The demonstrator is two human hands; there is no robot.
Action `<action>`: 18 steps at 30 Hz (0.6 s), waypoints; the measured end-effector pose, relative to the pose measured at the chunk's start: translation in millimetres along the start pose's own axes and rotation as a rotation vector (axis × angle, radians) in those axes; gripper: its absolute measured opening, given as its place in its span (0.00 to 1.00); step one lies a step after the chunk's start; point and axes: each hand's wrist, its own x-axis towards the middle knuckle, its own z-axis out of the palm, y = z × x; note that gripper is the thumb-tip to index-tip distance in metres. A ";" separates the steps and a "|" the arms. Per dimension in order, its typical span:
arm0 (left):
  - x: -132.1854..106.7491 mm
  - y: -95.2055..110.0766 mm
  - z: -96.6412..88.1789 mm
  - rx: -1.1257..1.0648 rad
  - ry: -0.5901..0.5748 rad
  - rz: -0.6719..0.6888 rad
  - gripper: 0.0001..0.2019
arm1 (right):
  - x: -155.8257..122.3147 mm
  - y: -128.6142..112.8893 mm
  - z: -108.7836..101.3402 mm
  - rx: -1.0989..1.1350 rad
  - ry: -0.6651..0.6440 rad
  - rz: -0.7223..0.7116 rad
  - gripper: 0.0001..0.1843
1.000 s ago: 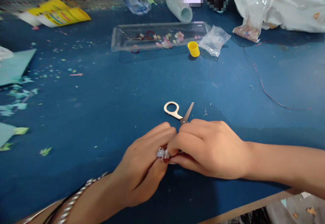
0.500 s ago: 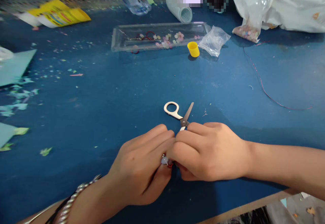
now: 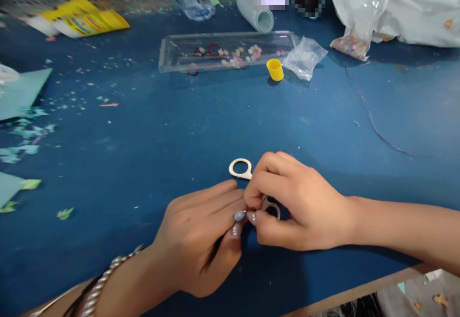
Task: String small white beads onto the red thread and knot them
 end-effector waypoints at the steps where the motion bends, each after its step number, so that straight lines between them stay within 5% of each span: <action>1: 0.8 -0.2 -0.7 -0.046 -0.012 -0.012 0.09 | 0.9 -0.8 -1.0 0.054 -0.004 0.038 0.04; 9: 9.3 3.1 -9.9 -0.146 0.099 -0.170 0.11 | 1.3 -1.8 -3.5 0.318 -0.046 0.282 0.04; 18: 10.8 4.7 -7.2 -0.234 0.182 -0.468 0.07 | 2.1 1.8 -2.7 0.474 0.088 0.379 0.03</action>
